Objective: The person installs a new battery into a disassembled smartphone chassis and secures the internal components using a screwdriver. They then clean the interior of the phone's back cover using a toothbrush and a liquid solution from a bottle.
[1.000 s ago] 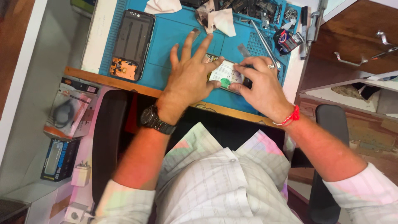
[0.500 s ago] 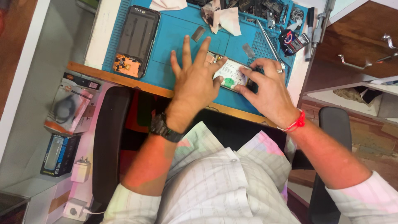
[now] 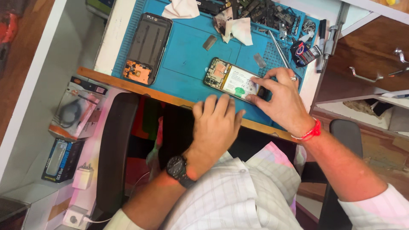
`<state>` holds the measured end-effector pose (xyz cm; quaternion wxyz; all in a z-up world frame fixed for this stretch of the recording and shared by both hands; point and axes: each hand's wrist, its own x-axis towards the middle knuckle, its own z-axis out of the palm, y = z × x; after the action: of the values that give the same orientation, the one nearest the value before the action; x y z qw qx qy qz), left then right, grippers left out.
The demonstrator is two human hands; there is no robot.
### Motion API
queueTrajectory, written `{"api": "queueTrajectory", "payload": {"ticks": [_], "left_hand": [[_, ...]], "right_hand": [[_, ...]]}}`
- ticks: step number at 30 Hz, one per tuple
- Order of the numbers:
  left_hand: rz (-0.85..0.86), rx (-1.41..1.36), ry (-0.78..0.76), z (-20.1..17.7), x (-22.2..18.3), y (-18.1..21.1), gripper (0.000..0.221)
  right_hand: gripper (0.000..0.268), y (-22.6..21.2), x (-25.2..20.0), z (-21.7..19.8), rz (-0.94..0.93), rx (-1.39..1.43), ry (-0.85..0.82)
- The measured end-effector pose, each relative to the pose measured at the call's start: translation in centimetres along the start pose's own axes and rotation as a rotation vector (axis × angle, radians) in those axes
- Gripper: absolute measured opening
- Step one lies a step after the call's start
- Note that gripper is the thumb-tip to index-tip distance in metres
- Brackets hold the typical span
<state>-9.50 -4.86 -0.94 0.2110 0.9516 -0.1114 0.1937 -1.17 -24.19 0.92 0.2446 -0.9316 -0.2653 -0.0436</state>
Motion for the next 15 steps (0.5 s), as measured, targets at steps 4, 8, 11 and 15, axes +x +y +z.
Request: {"api": "queueTrajectory", "payload": {"ticks": [4,8,11,15], "left_hand": [[-0.026,0.06,0.027,-0.5,-0.7,-0.8,0.053],[-0.071,0.087,0.006,-0.7,0.4,-1.9,0.057],[-0.055,0.031,-0.057,-0.9,1.4,-2.6,0.057],[-0.037,0.038,-0.079,-1.1,2.3,-2.5,0.055]], "right_hand": [[0.044,0.0,0.3,-0.1,-0.032,-0.044,-0.023],[0.045,0.1,0.6,-0.2,-0.031,-0.029,-0.044],[0.046,0.0,0.5,-0.1,-0.019,-0.017,-0.039],[0.044,0.1,0.3,0.1,-0.045,-0.05,-0.025]]}}
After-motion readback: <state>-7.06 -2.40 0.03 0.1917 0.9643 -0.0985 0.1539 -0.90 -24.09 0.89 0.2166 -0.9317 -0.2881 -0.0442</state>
